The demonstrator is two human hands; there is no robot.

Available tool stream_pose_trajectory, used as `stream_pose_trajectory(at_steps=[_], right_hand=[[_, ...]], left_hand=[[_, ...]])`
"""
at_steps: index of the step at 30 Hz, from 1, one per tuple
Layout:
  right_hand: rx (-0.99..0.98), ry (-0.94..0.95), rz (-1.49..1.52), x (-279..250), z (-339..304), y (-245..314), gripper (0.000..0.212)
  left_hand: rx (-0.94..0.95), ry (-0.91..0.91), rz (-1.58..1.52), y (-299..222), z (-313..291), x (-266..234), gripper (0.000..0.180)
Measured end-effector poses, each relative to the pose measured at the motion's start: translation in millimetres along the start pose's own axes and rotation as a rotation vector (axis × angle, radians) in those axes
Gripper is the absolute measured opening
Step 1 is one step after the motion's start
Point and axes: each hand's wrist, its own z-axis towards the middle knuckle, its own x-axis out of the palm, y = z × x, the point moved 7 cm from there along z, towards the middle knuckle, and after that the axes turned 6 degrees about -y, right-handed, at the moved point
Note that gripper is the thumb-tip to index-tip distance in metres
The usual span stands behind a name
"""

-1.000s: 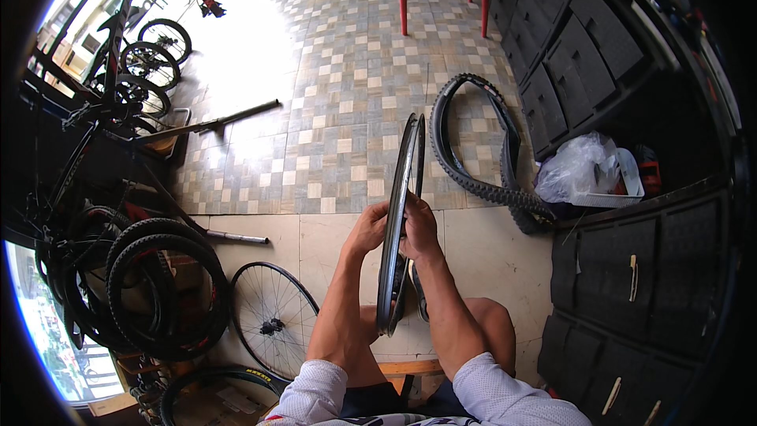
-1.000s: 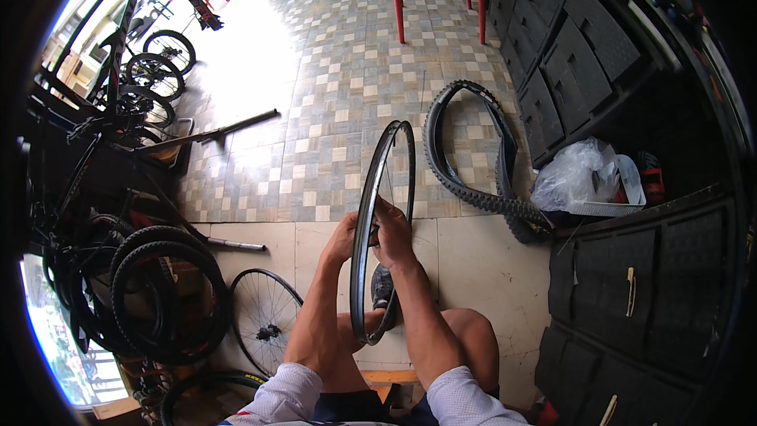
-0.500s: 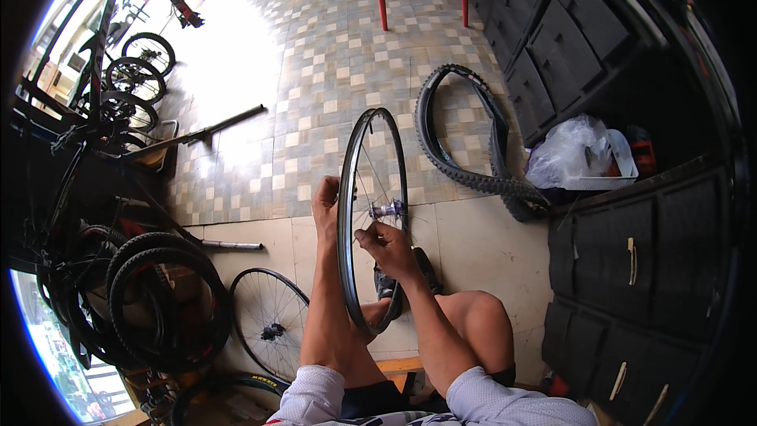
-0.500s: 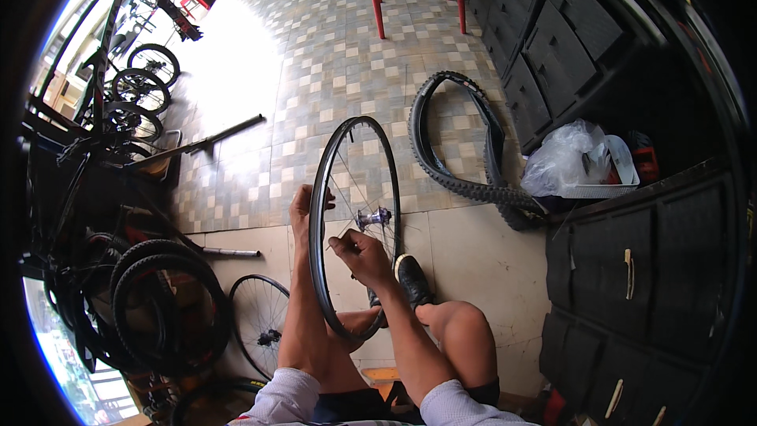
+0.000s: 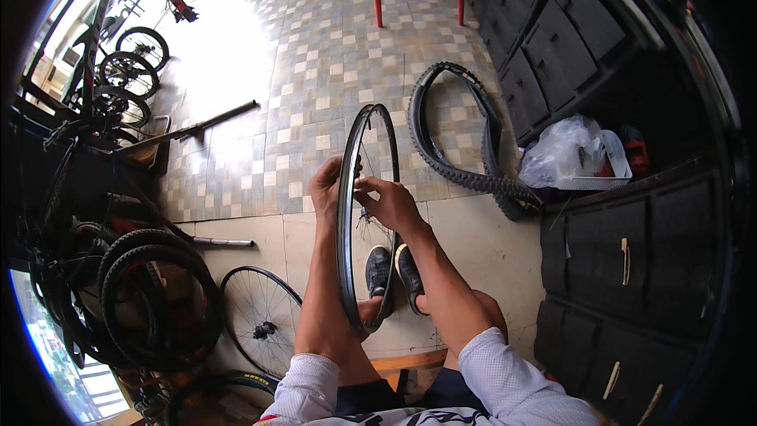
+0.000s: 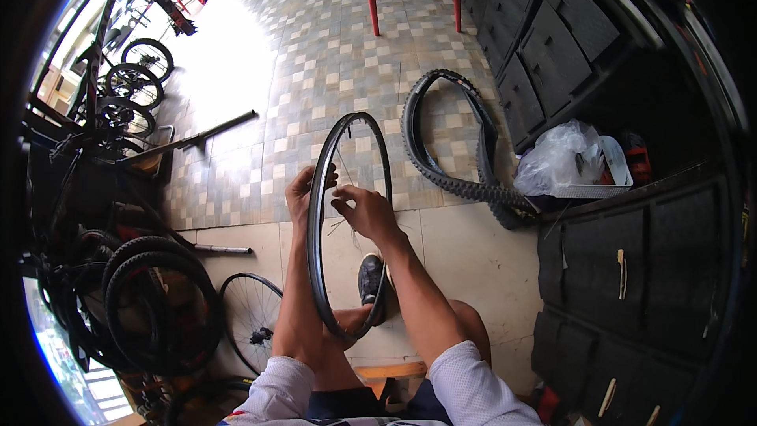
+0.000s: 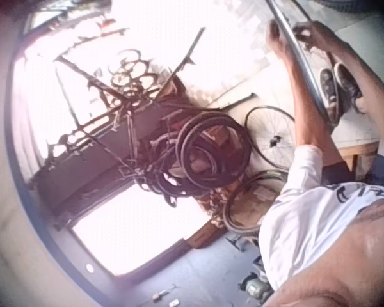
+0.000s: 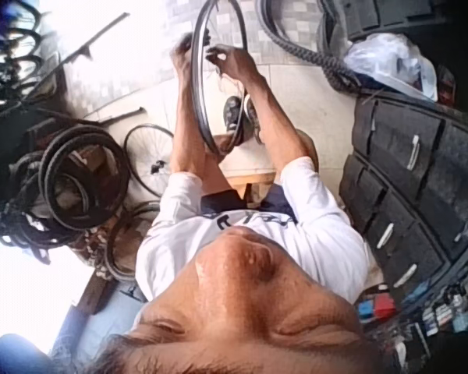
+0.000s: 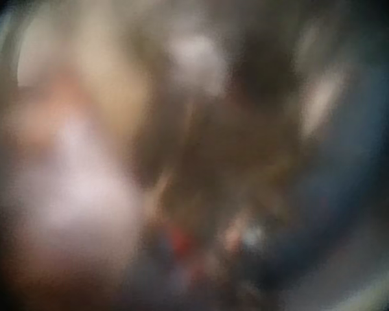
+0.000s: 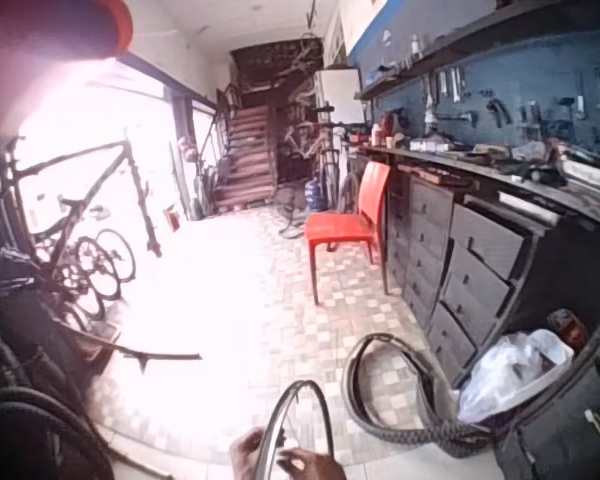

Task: The person removes a rim strip from a bicycle rim, then inserts spokes into a hub and organizes them. The person handles a rim, rim strip, hub, and spokes in a bicycle workshop.

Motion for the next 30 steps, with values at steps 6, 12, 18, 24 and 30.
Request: stream_pose_trajectory(at_steps=[6, 12, 18, 24, 30], right_hand=[[-0.038, 0.163, -0.26, -1.8, 12.3, -5.8, 0.025], [0.067, 0.051, -0.218, -3.7, -2.4, -14.5, 0.027], [0.16, -0.045, -0.263, -9.8, -15.7, -4.2, 0.026], [0.02, -0.02, -0.308, -13.5, -16.3, -1.2, 0.021], [-0.067, 0.007, -0.262, -15.5, -16.7, 6.1, 0.019]], left_hand=[[-0.012, 0.047, -0.079, 5.1, 6.9, 8.8, 0.007], [-0.006, 0.039, -0.268, 0.6, 5.6, 28.1, 0.019], [-0.056, 0.119, -0.084, -16.2, -4.0, 42.2, 0.011], [-0.092, 0.177, -0.11, -13.2, -6.3, 33.7, 0.015], [0.035, 0.188, -0.285, -11.6, -0.2, 31.4, 0.009]])
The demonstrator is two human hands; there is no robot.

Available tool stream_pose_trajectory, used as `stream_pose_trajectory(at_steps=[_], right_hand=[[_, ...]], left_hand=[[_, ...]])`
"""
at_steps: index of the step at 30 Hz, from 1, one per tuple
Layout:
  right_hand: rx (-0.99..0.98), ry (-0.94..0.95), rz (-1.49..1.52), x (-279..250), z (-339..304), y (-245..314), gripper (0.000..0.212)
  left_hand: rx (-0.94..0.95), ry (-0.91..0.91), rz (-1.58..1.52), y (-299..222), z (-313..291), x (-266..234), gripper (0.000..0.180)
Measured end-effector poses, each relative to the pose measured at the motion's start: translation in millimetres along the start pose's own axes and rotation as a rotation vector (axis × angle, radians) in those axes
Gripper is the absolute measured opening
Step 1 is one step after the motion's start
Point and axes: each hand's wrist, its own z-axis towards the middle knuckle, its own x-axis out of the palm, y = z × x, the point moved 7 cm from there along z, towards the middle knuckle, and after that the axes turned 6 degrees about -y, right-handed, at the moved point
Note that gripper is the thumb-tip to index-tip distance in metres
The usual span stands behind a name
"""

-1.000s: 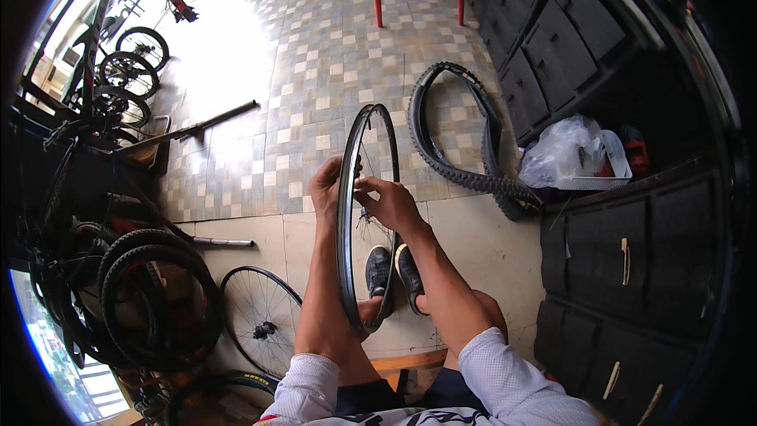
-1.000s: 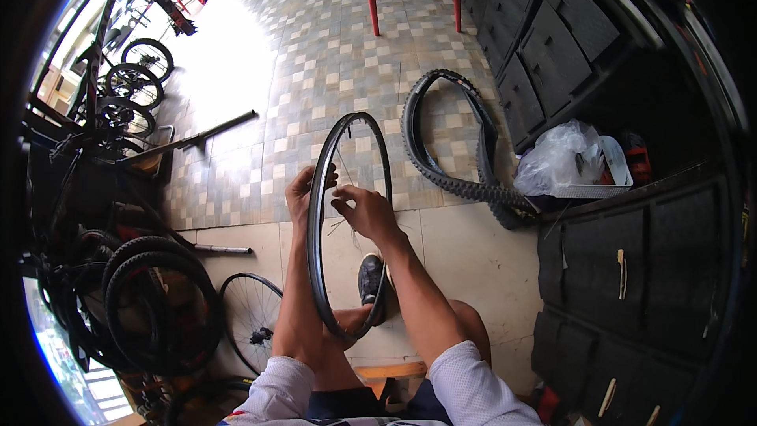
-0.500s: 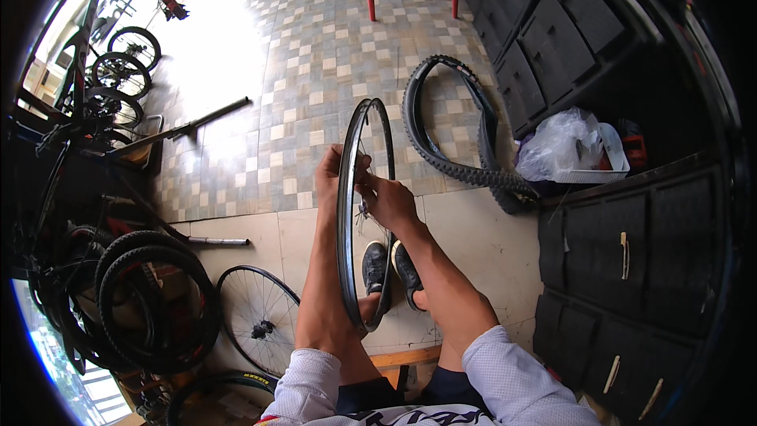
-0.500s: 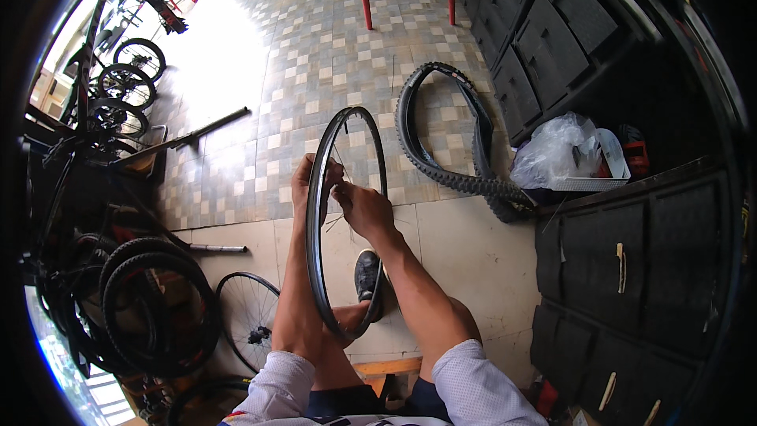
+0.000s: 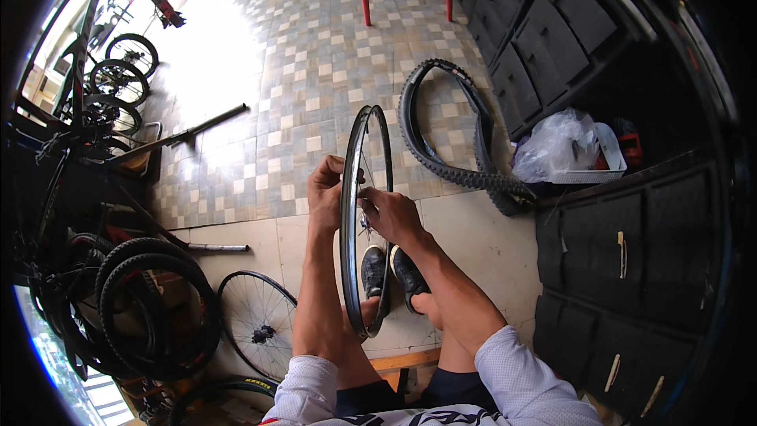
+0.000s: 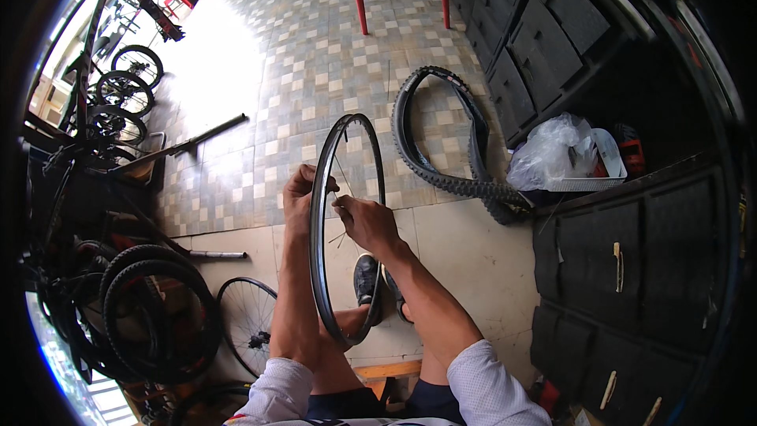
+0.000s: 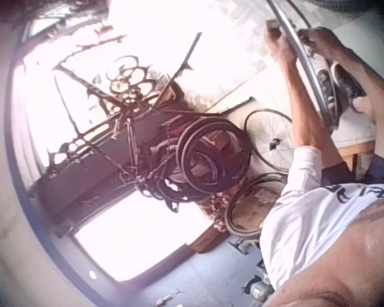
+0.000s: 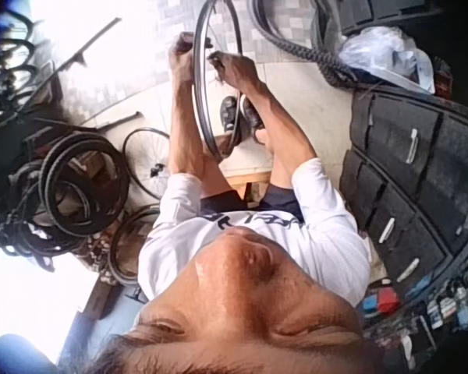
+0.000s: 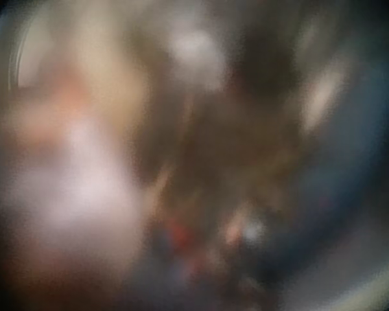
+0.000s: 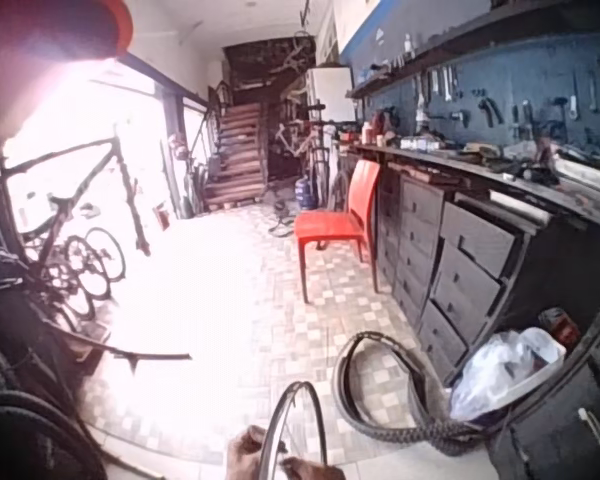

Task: The person removes a rim strip from a bicycle rim, then inserts spokes into a hub and organizes them. The person handles a rim, rim strip, hub, and spokes in a bicycle workshop.

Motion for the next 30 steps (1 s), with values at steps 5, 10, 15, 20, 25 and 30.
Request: stream_pose_trajectory(at_steps=[5, 10, 15, 20, 25, 30], right_hand=[[0.054, 0.024, -0.055, 7.1, 9.9, -7.9, 0.021], [0.026, 0.036, -0.066, 8.8, 10.9, -14.8, 0.021], [0.036, 0.026, -0.014, 7.7, 11.3, -10.8, 0.02], [0.072, 0.081, 0.041, 12.4, 7.0, -6.4, 0.018], [0.048, 0.075, -0.012, 5.8, 4.7, -15.3, 0.019], [0.042, 0.073, 0.005, 7.0, 7.0, -7.0, 0.018]], left_hand=[[-0.065, -0.04, 0.108, 2.3, -0.7, 11.1, 0.016], [-0.215, 0.028, 0.304, -5.9, -3.4, 19.4, 0.021], [-0.082, -0.095, 0.247, -0.7, 1.5, 9.4, 0.006], [0.008, -0.159, 0.022, 8.9, 5.6, 10.4, 0.018], [-0.187, -0.002, 0.227, -7.9, 0.3, 33.2, 0.013], [-0.192, -0.055, 0.263, -7.9, -3.7, 14.1, 0.018]])
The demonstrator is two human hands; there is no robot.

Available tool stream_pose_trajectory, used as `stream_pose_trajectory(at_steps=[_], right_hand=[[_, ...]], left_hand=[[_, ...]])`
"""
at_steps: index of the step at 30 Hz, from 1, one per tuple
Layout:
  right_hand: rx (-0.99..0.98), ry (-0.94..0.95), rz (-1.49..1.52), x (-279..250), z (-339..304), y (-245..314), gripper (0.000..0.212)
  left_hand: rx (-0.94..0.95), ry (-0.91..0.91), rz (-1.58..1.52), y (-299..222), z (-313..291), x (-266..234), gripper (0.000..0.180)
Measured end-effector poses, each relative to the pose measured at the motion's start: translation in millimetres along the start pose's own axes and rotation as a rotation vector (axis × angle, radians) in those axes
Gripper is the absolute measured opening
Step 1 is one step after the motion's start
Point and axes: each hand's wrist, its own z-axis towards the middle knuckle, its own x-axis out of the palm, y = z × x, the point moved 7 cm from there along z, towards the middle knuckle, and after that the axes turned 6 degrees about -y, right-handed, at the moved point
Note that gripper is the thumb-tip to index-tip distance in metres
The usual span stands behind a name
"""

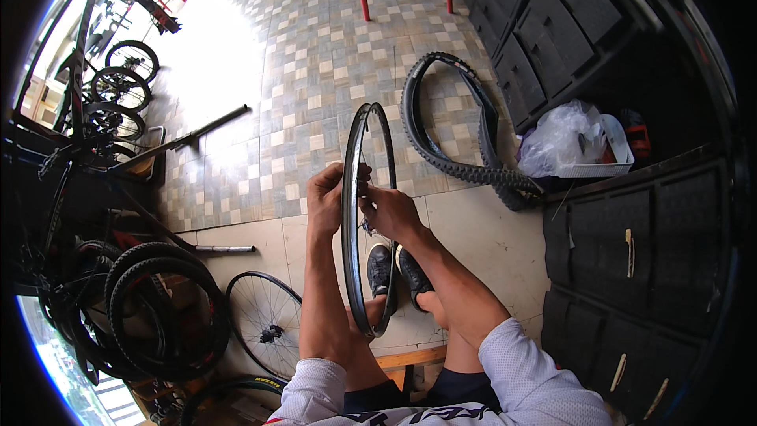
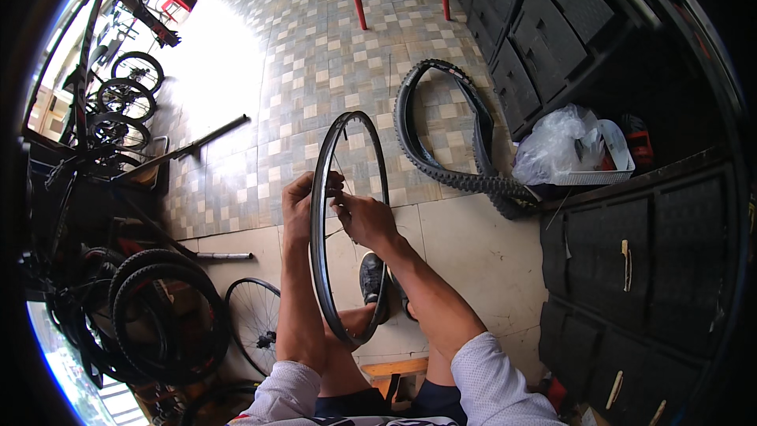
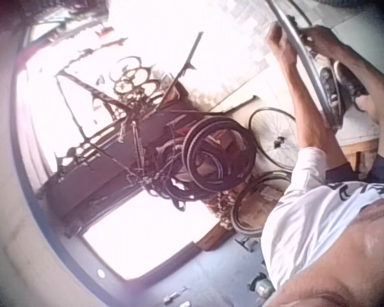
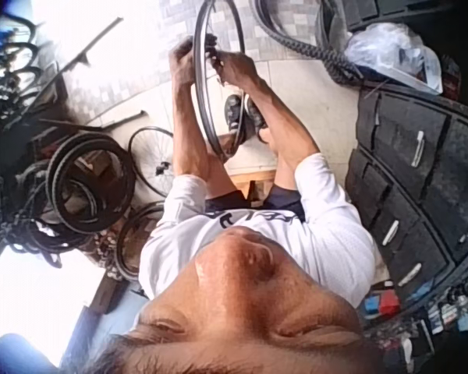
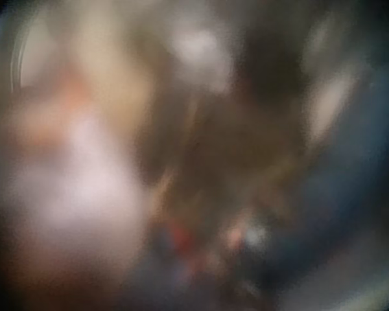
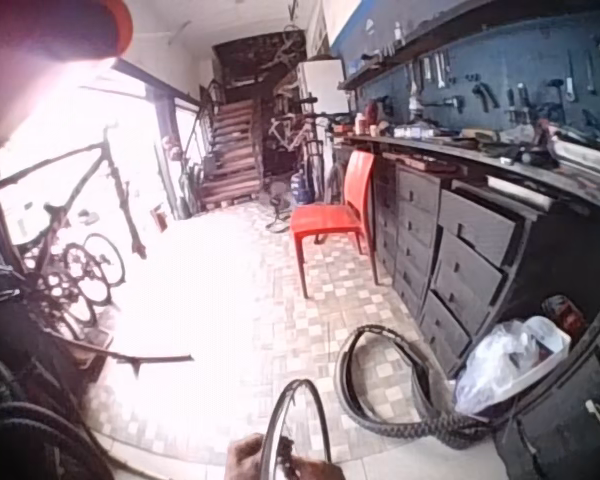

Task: The person removes a rim strip from a bicycle rim, then inserts spokes into a hub and organizes them. The person handles a rim, rim strip, hub, and spokes in a bicycle workshop.

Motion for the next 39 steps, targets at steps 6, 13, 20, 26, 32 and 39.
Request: stream_pose_trajectory(at_steps=[6, 13, 20, 26, 32, 39], right_hand=[[-0.004, -0.007, 0.01, -1.4, -1.0, 5.6, 0.017], [0.025, 0.017, 0.01, 0.8, -3.2, 1.8, 0.017], [-0.008, -0.022, 0.033, 1.7, -2.6, 4.2, 0.018], [0.027, 0.018, -0.018, 0.2, -3.6, -0.8, 0.017], [0.008, -0.014, 0.014, 2.4, -2.3, 4.0, 0.017], [0.063, 0.067, -0.043, -0.5, -5.4, -2.9, 0.018]], left_hand=[[0.119, -0.069, -0.139, 9.4, 6.5, -5.5, 0.012], [-0.013, -0.006, -0.12, 1.4, 1.9, 5.5, 0.014], [0.123, -0.108, -0.212, 3.2, 5.5, -1.8, 0.022], [-0.052, -0.053, -0.073, 1.0, 2.9, 13.3, 0.021], [0.115, -0.062, -0.127, 3.3, 8.1, -2.7, 0.016], [-0.055, -0.043, -0.011, 3.3, 2.9, 15.4, 0.012]])
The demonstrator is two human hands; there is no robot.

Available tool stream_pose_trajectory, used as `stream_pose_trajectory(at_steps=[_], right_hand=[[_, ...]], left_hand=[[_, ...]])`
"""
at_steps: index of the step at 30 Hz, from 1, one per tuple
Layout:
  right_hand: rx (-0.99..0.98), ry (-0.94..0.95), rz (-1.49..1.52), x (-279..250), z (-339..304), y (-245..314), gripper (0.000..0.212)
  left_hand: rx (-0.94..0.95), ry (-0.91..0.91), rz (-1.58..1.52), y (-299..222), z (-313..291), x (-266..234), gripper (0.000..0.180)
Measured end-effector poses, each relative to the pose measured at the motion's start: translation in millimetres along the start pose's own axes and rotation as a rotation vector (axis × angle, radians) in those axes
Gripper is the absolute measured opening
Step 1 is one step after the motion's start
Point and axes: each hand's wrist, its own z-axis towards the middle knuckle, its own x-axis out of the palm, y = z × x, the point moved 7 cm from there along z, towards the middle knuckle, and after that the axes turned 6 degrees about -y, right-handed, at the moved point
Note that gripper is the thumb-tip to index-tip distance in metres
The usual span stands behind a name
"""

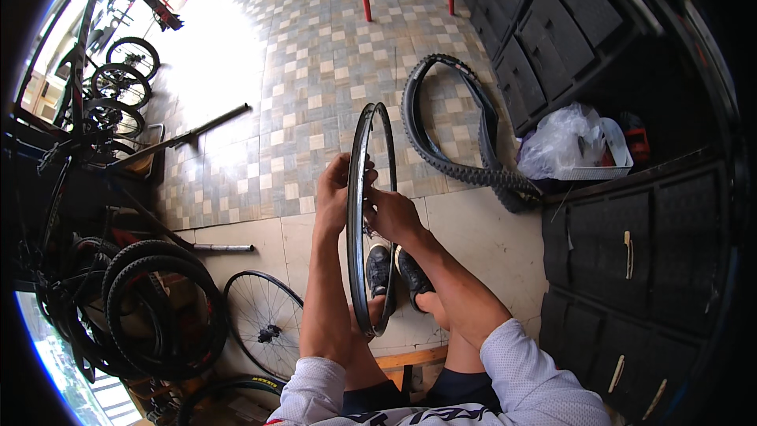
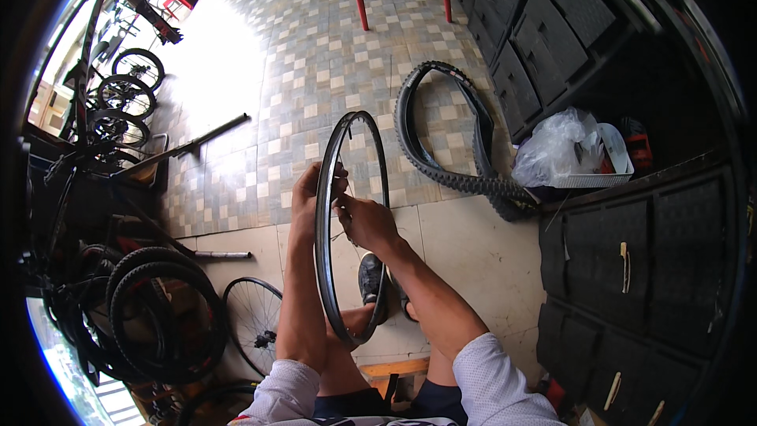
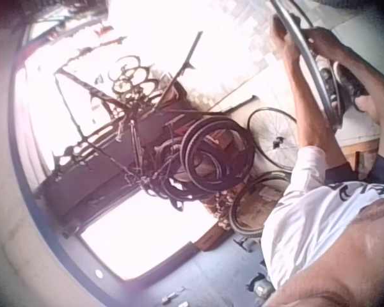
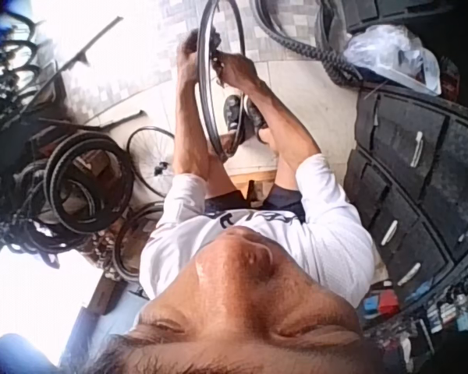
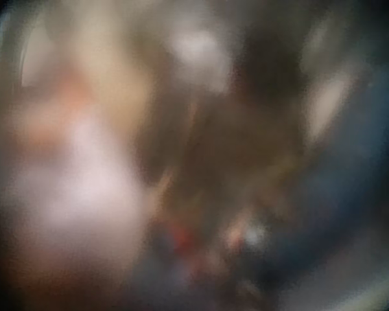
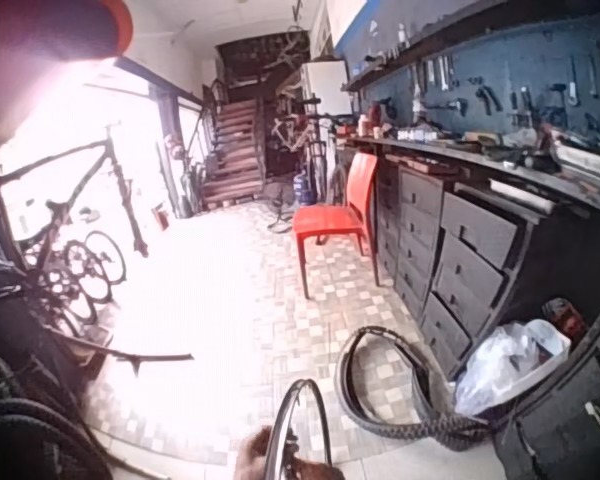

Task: The person removes a rim strip from a bicycle rim, then inserts spokes into a hub and organizes them. The person handles a rim, rim strip, hub, and spokes in a bicycle workshop.

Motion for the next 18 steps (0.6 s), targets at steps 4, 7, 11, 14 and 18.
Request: stream_pose_trajectory(at_steps=[4, 7, 11, 14, 18], right_hand=[[-0.018, -0.035, 0.048, 0.4, -0.1, 1.9, 0.017], [-0.051, -0.056, 0.084, 3.9, -2.2, 4.5, 0.017], [-0.007, -0.033, 0.097, 7.1, -5.6, -4.3, 0.016], [0.043, -0.09, 0.077, 1.8, -1.8, -25.6, 0.015], [-0.008, 0.118, 0.239, 9.4, -6.7, -30.2, 0.017]], left_hand=[[-0.001, -0.041, 0.003, 7.5, 2.1, -17.0, 0.008], [0.142, -0.085, -0.073, 6.8, 7.9, -24.5, 0.013], [0.209, -0.103, -0.297, 10.0, 7.7, -18.6, 0.022], [0.111, 0.031, -0.275, 13.6, 9.6, -7.2, 0.028], [0.228, -0.044, -0.078, -2.7, 4.5, -0.7, 0.027]])
